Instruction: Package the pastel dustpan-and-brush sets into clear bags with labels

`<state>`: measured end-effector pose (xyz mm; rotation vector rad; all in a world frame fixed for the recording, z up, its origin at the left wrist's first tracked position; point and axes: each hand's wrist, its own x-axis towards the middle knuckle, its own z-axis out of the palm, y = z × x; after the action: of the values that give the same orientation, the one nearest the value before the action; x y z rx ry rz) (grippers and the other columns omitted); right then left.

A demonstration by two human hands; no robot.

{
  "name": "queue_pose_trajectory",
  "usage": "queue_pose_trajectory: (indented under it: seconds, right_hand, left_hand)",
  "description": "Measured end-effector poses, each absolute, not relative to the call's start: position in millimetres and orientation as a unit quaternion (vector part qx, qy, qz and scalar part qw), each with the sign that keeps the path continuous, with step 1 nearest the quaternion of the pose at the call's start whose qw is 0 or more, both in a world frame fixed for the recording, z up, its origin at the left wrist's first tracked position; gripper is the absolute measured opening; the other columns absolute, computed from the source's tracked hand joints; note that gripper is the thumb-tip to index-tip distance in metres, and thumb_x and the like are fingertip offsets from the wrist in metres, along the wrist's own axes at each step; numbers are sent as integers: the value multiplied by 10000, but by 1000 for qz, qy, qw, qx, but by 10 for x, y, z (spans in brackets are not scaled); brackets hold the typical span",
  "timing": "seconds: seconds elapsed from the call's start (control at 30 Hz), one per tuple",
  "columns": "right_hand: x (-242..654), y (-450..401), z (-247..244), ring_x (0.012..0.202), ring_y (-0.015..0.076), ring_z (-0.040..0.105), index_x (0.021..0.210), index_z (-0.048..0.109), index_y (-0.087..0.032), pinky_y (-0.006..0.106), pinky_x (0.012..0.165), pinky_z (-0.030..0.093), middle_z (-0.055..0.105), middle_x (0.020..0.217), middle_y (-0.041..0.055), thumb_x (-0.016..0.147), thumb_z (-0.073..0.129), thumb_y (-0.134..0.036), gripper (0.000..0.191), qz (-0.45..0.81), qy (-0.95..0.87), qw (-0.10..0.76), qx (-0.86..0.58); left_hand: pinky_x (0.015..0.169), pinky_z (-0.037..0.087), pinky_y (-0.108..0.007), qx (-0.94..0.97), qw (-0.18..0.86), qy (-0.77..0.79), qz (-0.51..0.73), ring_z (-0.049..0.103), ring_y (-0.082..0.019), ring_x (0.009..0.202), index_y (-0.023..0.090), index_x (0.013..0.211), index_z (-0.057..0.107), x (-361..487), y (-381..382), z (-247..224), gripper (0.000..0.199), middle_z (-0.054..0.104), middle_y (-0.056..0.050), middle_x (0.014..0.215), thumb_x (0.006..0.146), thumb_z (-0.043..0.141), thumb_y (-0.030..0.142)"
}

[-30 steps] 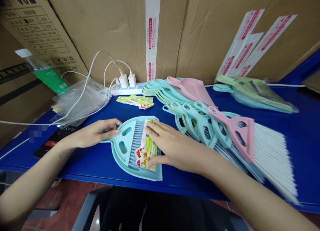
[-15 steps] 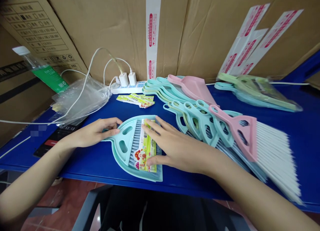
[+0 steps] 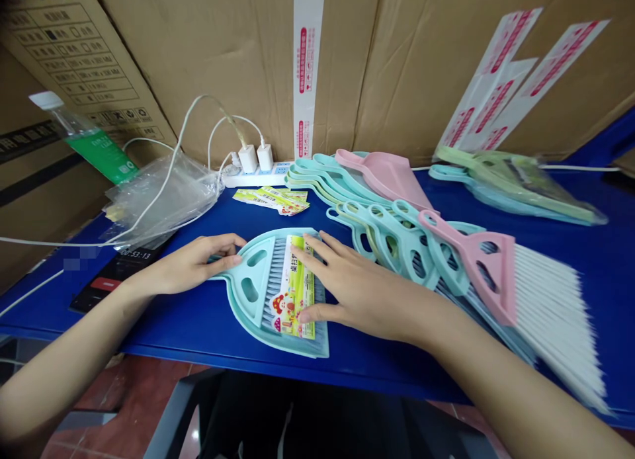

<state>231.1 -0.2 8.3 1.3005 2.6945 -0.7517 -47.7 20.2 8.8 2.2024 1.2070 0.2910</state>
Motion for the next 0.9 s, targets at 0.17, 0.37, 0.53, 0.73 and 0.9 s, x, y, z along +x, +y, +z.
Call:
queue_pose_trajectory:
  seconds: [0.17, 0.37, 0.53, 0.73, 0.9]
  right_hand:
    - [2337, 14, 79, 1464, 389, 79, 1553, 249, -147, 627, 1133, 206, 107, 1627, 124, 853, 383, -748, 932, -227, 869, 8, 440]
    - [2368, 17, 73, 1449, 404, 189, 1539, 299, -112, 633, 1116, 257, 142, 1614, 166, 862, 363, -713, 907, -211, 864, -7, 457]
    - [2358, 39, 69, 1445, 396, 213, 1565, 184, -86, 628, 1128, 234, 138, 1615, 175, 853, 314, -712, 957, -212, 849, -10, 484]
    - [2368, 74, 51, 1454, 384, 215, 1568, 168, -79, 600, 1148, 236, 207, 1614, 150, 852, 297, -722, 970, -215, 835, -59, 503]
    - [2343, 48, 142, 1350, 391, 439, 1567, 231, -176, 616, 1098, 344, 411, 1536, 140, 871, 303, -682, 864, -207, 817, -133, 522]
  left_hand:
    - [643, 406, -242, 834, 295, 453, 109, 547, -128, 664, 174, 1019, 610, -478, 201, 91, 319, 632, 9, 769, 927, 443, 429]
    - [686, 428, -258, 836, 278, 461, 104, 590, -149, 724, 181, 1026, 616, -479, 192, 115, 332, 688, -18, 868, 941, 419, 435]
    - [720, 439, -253, 838, 289, 452, 102, 612, -155, 781, 177, 1042, 622, -480, 208, 94, 329, 699, -23, 916, 948, 406, 406]
    - [722, 438, -242, 837, 286, 453, 116, 588, -146, 775, 181, 1031, 618, -474, 219, 102, 315, 672, -14, 907, 943, 407, 398]
    - [725, 452, -245, 820, 301, 461, 159, 566, -153, 789, 172, 1072, 615, -502, 224, 139, 343, 654, -23, 915, 930, 421, 417]
